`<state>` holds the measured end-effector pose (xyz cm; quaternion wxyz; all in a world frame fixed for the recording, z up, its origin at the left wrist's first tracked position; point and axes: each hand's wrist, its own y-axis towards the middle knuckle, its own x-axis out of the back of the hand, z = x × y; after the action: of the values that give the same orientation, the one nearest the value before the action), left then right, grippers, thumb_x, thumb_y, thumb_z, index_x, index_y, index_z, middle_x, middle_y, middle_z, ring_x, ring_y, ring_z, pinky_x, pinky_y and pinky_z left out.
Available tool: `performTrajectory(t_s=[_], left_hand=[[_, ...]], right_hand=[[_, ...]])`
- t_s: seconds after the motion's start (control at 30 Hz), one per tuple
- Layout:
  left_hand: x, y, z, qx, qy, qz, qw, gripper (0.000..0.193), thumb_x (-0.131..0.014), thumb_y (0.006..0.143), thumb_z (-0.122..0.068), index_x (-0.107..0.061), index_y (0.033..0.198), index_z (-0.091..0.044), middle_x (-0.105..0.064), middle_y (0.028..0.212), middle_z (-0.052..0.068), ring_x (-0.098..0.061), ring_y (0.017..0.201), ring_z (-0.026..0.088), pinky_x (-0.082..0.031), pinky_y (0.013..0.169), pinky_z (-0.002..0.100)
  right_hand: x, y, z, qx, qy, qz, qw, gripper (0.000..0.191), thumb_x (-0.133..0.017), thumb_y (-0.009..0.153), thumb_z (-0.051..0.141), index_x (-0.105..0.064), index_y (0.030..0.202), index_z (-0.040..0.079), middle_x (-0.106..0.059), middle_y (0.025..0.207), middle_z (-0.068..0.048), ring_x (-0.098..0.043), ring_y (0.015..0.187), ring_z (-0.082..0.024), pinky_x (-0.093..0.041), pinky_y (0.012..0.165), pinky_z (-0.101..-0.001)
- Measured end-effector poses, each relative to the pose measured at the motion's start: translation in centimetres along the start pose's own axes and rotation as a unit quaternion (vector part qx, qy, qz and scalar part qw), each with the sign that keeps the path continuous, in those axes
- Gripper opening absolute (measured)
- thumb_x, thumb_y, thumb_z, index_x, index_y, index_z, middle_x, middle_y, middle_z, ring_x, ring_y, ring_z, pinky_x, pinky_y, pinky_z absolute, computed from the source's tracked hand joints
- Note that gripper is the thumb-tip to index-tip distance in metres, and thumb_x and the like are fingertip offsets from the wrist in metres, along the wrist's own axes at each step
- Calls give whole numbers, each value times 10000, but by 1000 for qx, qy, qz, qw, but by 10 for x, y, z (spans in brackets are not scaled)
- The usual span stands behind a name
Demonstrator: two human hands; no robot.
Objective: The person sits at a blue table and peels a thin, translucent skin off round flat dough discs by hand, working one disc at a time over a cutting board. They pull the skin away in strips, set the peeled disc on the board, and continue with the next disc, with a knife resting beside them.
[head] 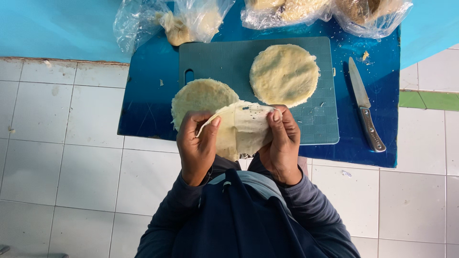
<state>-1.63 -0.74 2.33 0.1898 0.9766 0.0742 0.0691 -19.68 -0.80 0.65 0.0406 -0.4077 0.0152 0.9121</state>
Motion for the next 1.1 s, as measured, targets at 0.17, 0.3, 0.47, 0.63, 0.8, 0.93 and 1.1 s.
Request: performTrajectory(t_s=[0.17, 0.3, 0.47, 0.63, 0.8, 0.93, 1.1], left_hand=[[-1, -2, 13, 43, -68, 1, 997, 132, -629, 1080, -153, -586, 1140, -43, -613, 1039, 25, -554, 903, 57, -484, 818, 202], [-3, -7, 14, 37, -89, -53, 994, 136, -596, 1121, -188, -578, 1154, -57, -594, 1043, 7, -517, 909, 51, -464, 847, 205], [-2, -1, 8, 219, -342, -19, 914, 172, -663, 1003, -136, -613, 1152, -67, -654, 1086, 32, -622, 998, 83, -532, 900, 261], [-8, -1, 4, 205, -278, 92, 934, 246, -766, 932, -85, -654, 1141, -20, -713, 1064, 55, -678, 986, 111, -554, 894, 275], [-4, -3, 6, 120, -188, 114, 968, 194, -779, 983, -123, -646, 1086, -28, -710, 1023, 33, -680, 937, 85, -579, 832, 232], [-3, -1, 10, 93, -171, 85, 977, 167, -726, 1010, -130, -624, 1113, -47, -701, 1039, 25, -663, 914, 77, -562, 781, 211], [4, 3, 11, 68, -138, -43, 987, 167, -681, 1085, -200, -582, 1138, -77, -655, 1043, 11, -608, 956, 78, -530, 867, 233]], right_hand=[[1, -4, -2, 12, 26, 32, 999, 159, -536, 1163, 143, -602, 1149, -2, -696, 1102, -86, -658, 1009, -143, -545, 930, -304], [-3, -4, -1, 57, 20, -15, 998, 178, -516, 1139, 152, -598, 1156, -4, -697, 1135, -104, -670, 1054, -164, -551, 993, -336], [-2, -5, 7, 18, 46, 15, 999, 206, -510, 1082, 157, -574, 1211, 10, -663, 1205, -137, -665, 1131, -227, -545, 1020, -390], [-2, -8, 11, -32, 81, 110, 990, 279, -598, 1089, 229, -567, 1220, -15, -623, 1246, -133, -640, 1181, -238, -532, 1050, -374], [-7, -3, 15, -77, -53, 133, 987, 430, -753, 937, 210, -547, 1275, 41, -630, 1158, -83, -633, 1056, -154, -544, 891, -302], [-8, 2, 16, -41, -223, 110, 968, 358, -764, 921, 9, -592, 1234, 25, -646, 1082, -54, -595, 943, -104, -493, 792, -244], [0, 10, 21, -4, -105, 17, 994, 132, -679, 1028, -14, -618, 1143, 9, -655, 1027, -58, -615, 939, -118, -523, 847, -268]])
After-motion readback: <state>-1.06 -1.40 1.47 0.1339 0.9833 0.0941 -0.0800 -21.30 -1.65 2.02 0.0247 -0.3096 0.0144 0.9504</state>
